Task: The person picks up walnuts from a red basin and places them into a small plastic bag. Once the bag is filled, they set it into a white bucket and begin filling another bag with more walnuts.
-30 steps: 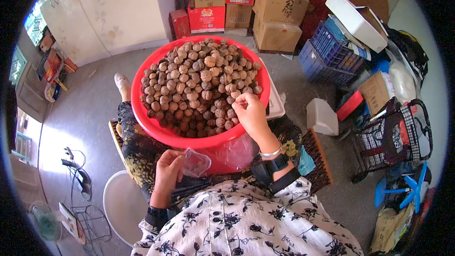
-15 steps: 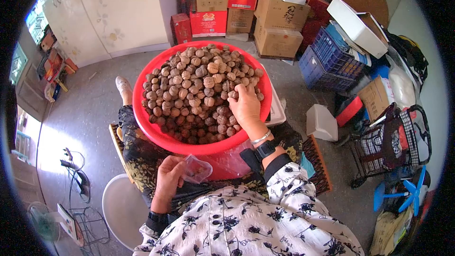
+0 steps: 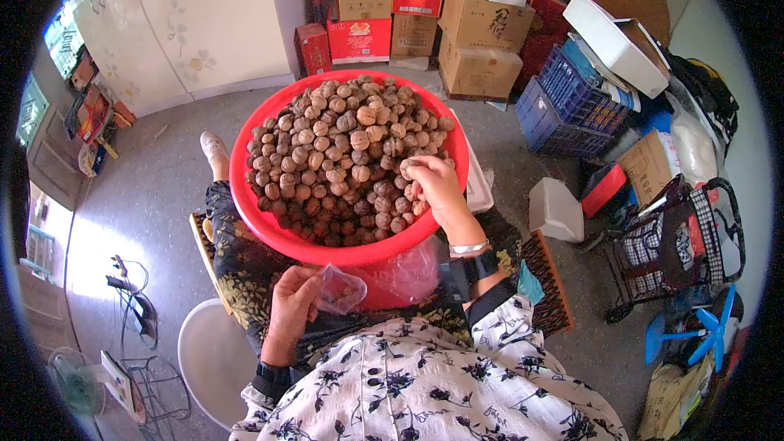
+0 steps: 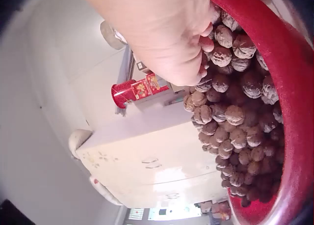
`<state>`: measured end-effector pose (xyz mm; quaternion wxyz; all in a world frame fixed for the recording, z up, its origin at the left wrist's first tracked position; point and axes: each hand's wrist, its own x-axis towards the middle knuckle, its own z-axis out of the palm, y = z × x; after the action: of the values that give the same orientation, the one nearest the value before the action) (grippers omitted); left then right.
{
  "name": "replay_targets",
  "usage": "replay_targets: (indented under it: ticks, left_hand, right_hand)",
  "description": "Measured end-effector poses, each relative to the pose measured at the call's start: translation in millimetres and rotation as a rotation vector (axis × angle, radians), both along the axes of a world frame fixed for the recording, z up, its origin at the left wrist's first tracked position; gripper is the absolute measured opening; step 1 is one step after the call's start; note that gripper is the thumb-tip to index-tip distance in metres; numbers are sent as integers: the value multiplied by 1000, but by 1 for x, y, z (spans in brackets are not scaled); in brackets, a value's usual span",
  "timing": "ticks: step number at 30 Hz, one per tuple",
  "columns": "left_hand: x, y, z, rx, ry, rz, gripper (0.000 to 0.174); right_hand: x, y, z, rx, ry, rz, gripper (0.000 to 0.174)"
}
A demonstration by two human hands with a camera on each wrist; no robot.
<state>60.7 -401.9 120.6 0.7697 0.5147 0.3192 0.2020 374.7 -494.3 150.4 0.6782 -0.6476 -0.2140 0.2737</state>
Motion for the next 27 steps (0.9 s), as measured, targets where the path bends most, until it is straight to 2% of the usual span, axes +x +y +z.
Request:
replay_targets:
  ticks: [2, 5, 7, 10, 11, 13, 15, 17, 21, 22, 25, 27]
  left_hand:
    - [0, -1, 1, -4, -3, 11, 10]
    - [1, 0, 4, 9, 28, 6, 9]
    - [2, 0, 1, 21, 13, 12, 8]
    - [3, 0, 4, 17, 41, 16, 8]
    - [2, 1, 5, 28, 46, 13, 8]
    - [2, 1, 5, 14, 37, 18, 9]
    - [3, 1, 3, 16, 29, 12, 9]
    - [4, 0, 1, 26, 30, 12, 10]
    - [5, 0, 2, 30, 35, 21, 10]
    - [6, 0, 2, 32, 30, 18, 10]
    - [6, 0, -1, 37, 20, 41, 8]
    - [4, 1, -4, 40, 24, 30, 9]
  right_hand:
    - [-7, -6, 2, 88, 240, 102, 23]
    - [-24, -13, 9, 186, 378, 193, 22]
    - [-32, -19, 8, 141, 379, 229, 25]
    - [-55, -24, 21, 87, 194, 371, 21]
    - [-64, -23, 27, 84, 206, 378, 21]
    - [-80, -25, 37, -15, 26, 488, 17]
    - [-96, -24, 49, -85, 61, 580, 19]
    - [-106, -20, 34, 16, -74, 667, 20]
    - [-121, -19, 37, -76, -154, 743, 20]
    - [-121, -18, 39, -153, -295, 718, 21]
    - [-119, -18, 33, -141, -400, 614, 21]
    - [-112, -19, 30, -176, -346, 581, 20]
